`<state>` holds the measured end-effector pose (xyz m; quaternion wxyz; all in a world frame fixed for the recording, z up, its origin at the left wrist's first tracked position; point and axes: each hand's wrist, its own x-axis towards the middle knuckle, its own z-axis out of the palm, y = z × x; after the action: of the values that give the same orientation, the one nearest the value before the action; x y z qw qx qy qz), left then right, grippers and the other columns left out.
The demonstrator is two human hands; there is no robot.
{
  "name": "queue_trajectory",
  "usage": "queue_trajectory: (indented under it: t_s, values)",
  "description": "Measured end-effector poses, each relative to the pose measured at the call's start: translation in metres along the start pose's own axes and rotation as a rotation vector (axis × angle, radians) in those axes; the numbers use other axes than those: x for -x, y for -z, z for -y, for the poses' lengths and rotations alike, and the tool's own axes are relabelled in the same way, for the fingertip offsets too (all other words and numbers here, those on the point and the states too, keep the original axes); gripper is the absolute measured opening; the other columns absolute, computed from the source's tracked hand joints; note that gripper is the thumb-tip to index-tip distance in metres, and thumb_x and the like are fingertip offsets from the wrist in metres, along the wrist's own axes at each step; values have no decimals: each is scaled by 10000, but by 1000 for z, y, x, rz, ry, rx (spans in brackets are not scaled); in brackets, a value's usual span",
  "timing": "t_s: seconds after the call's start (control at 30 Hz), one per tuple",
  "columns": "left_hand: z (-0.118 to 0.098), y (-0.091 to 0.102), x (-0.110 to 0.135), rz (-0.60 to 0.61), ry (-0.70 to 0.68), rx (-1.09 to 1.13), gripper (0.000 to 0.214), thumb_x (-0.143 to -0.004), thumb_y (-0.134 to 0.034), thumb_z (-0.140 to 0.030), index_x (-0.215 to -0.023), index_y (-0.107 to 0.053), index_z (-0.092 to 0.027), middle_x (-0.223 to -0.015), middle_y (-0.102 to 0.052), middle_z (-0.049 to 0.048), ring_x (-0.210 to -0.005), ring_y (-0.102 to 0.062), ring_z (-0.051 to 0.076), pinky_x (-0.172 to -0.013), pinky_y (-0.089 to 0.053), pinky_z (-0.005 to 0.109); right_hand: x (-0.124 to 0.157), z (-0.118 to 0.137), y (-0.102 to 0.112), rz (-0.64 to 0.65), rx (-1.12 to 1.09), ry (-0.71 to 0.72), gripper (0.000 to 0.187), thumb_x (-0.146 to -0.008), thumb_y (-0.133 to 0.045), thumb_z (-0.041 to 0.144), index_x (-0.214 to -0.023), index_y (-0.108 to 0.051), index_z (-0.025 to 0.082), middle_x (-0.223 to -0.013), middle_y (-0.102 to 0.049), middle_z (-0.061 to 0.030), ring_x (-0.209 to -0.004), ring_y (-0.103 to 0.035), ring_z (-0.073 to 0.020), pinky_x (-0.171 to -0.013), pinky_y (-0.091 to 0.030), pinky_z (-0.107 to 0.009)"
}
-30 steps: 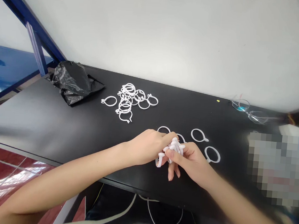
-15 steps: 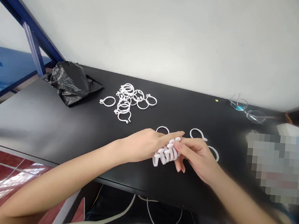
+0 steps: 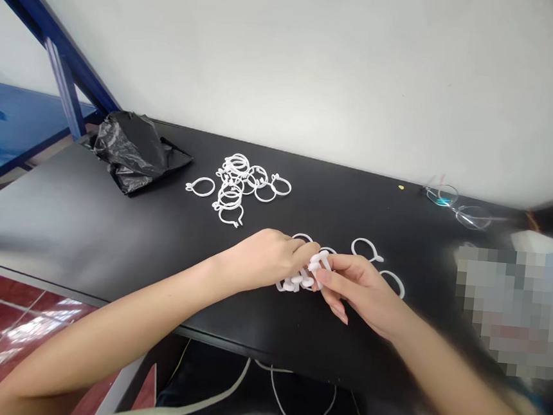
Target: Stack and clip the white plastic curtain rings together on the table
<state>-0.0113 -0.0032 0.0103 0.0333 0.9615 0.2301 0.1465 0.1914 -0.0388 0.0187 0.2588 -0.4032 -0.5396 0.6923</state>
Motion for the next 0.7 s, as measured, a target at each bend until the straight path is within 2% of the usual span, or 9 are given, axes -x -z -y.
queue_trajectory:
  t_s: [0.17, 0.23, 0.33, 0.43, 0.53, 0.7]
  values:
    - [2, -1, 1, -54, -36, -27, 210, -977, -351, -111, -825, -489, -155, -670, -574, 10, -522, -548, 137, -517, -425, 266, 4, 5, -4, 44, 156, 77, 398, -971, -513, 455, -762, -658, 148, -514, -468, 52, -428, -456, -73, -460, -398, -226]
    - [4, -3, 1, -85, -58, -22, 234, -973, -328, -104, -805, -480, -162, -650, -566, 8, -509, -527, 136, -511, -416, 272, 6, 6, -10, 23, 207, 136, 426, -987, -479, 445, -709, -621, 156, -536, -487, 36, -454, -462, -76, -476, -387, -229]
    - [5, -8, 1, -154, -89, 14, 268, -975, -291, -113, -805, -493, -162, -610, -563, 4, -481, -485, 130, -501, -402, 274, 10, 4, -20, -42, 267, 245, 458, -1010, -425, 416, -631, -531, 181, -497, -430, 46, -444, -422, -80, -467, -348, -235]
    - [2, -15, 2, -189, -91, 92, 267, -981, -293, -152, -849, -526, -151, -593, -571, 2, -482, -485, 122, -497, -402, 252, 14, 2, -27, -98, 333, 377, 448, -1021, -383, 350, -607, -459, 197, -502, -374, 51, -439, -351, -82, -469, -324, -249]
    - [-3, -23, 3, -232, -89, 184, 282, -990, -297, -197, -864, -545, -151, -591, -573, 4, -483, -493, 114, -484, -398, 232, 18, 2, -30, -97, 404, 501, 408, -1016, -366, 268, -614, -398, 208, -539, -359, 44, -473, -333, -94, -484, -312, -261]
    - [-10, -29, 2, -385, 14, 430, 396, -1022, -259, -265, -746, -518, -149, -579, -556, 3, -461, -478, 84, -471, -384, 201, 23, 3, -30, -57, 471, 597, 374, -1008, -363, 233, -634, -364, 211, -571, -365, 37, -504, -347, -103, -498, -303, -266]
